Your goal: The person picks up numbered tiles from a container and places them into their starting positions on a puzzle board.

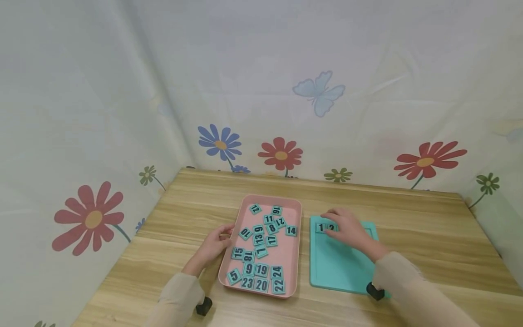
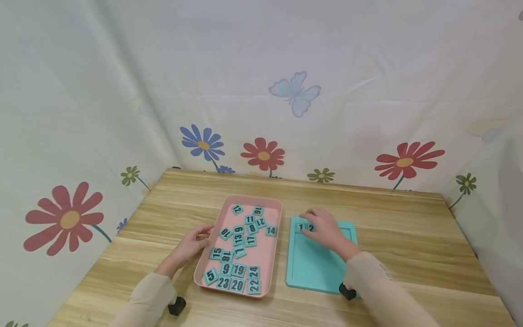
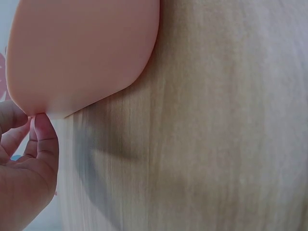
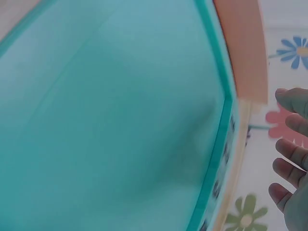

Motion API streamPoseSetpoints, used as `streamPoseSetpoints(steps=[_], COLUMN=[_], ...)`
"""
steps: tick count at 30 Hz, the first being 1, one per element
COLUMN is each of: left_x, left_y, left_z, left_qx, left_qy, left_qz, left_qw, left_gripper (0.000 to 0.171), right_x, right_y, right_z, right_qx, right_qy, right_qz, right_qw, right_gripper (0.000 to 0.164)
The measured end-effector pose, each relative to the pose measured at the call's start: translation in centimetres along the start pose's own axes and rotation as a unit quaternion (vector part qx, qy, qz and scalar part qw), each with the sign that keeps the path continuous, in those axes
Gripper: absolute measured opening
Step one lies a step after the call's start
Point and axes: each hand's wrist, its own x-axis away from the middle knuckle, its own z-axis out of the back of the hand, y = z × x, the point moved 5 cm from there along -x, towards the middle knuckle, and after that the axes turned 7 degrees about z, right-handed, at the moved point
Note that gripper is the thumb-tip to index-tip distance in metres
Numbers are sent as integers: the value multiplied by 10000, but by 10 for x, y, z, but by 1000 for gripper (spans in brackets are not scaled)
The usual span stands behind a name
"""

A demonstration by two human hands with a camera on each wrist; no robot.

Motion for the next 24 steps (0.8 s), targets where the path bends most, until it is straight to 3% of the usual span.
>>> streamPoseSetpoints(steps=[17, 24], left_x=[0, 0], left_y=[1, 0], left_z=[0, 0], left_qx=[171, 230], left_qy=[-8, -11], left_qz=[-41, -64], left_qw=[9998, 9997], left_gripper=[46, 47], right_x=[-31, -35], right_y=[-60, -80], right_z=[-26, -39], right_qx=[-374, -258], right_qy=[-370, -602], right_qz=[603, 1133], right_qw=[9968, 9914], right_gripper=[41, 40])
